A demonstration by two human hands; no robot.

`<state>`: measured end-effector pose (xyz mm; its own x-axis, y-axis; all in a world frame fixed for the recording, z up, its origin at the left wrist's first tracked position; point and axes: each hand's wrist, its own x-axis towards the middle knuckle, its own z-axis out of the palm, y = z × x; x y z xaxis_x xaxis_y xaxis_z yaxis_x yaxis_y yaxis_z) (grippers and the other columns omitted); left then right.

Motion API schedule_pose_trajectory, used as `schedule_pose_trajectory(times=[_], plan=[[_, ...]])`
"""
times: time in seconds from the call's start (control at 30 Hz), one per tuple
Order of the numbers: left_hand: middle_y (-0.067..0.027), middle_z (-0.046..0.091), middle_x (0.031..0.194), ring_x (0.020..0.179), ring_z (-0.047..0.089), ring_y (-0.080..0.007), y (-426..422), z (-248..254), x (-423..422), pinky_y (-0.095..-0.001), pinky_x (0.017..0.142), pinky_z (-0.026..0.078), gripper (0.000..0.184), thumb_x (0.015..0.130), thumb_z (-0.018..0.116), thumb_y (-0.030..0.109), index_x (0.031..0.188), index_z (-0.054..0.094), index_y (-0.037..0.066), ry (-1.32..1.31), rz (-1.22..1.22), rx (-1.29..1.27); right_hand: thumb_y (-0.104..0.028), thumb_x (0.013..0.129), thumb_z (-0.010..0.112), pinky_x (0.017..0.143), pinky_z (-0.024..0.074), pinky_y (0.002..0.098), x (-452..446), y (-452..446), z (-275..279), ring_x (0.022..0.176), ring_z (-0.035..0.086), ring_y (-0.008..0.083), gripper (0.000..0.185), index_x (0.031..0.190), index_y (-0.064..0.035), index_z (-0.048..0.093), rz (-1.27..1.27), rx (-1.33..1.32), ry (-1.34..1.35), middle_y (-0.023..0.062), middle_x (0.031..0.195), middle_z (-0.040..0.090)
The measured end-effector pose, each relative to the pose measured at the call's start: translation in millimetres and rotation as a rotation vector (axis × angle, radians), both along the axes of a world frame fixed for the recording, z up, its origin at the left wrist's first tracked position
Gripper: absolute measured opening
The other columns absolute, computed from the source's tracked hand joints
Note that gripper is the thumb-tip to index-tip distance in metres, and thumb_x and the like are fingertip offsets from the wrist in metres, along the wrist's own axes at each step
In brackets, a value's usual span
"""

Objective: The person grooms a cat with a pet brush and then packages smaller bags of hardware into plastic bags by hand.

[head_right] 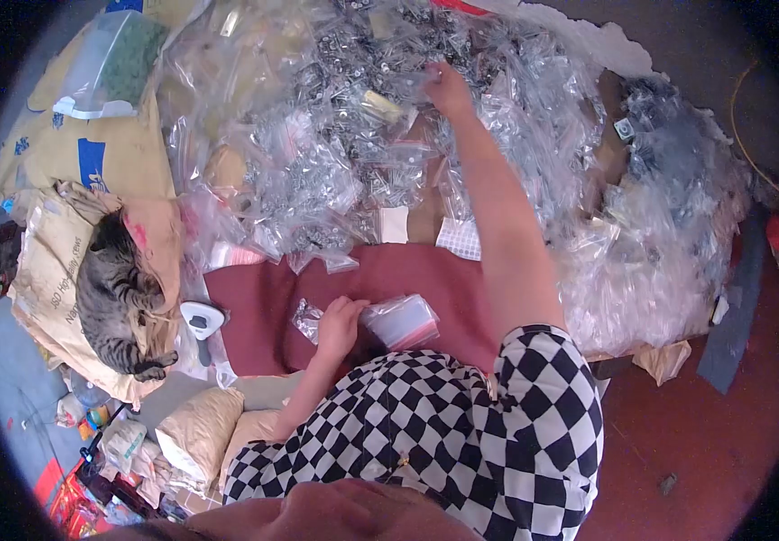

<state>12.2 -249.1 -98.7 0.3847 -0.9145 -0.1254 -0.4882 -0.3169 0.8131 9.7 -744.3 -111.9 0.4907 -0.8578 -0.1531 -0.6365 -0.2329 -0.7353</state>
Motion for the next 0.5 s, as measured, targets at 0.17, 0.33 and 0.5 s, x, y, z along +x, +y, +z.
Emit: schedule_pose_trajectory(times=[0.17, 0.33, 0.5], plan=[[-0.013, 0.059, 0.084, 0.083, 0.06, -0.0342, 1.0, 5.7, 0.8, -0.0447, 0.073, 0.049, 0.023, 0.08, 0.057, 0.0, 0.099, 0.069, 0.005, 0.047, -0.025, 0.046, -0.025, 0.074, 0.076, 0.091, 0.0499, 0.0457, -0.8, 7.7, -14.5, 0.106, 0.064, 0.0379, 0.053, 0.122, -0.0081, 0.059, -0.2, -0.248, 0.247, 0.0222, 0.112, 0.067], [-0.0128, 0.06, 0.084, 0.083, 0.061, -0.0334, 3.0, 0.7, 0.6, -0.0431, 0.073, 0.05, 0.017, 0.086, 0.061, 0.006, 0.1, 0.071, 0.007, 0.047, -0.048, 0.045, -0.029, 0.074, 0.077, 0.093, 0.0493, 0.0436, -15.6, -13.3, -22.0, 0.109, 0.063, 0.0362, 0.057, 0.123, -0.0083, 0.06, -0.368, -0.205, 0.276, 0.0197, 0.119, 0.066], [-0.0131, 0.06, 0.085, 0.084, 0.061, -0.0341, -1.8, 7.4, 2.3, -0.0438, 0.074, 0.05, 0.02, 0.084, 0.058, 0.003, 0.1, 0.07, 0.006, 0.04, -0.054, 0.043, -0.029, 0.077, 0.074, 0.088, 0.0516, 0.0432, -19.7, -32.0, -33.0, 0.102, 0.067, 0.0334, 0.042, 0.111, -0.0063, 0.066, -0.265, -0.141, 0.302, 0.0176, 0.107, 0.07]])
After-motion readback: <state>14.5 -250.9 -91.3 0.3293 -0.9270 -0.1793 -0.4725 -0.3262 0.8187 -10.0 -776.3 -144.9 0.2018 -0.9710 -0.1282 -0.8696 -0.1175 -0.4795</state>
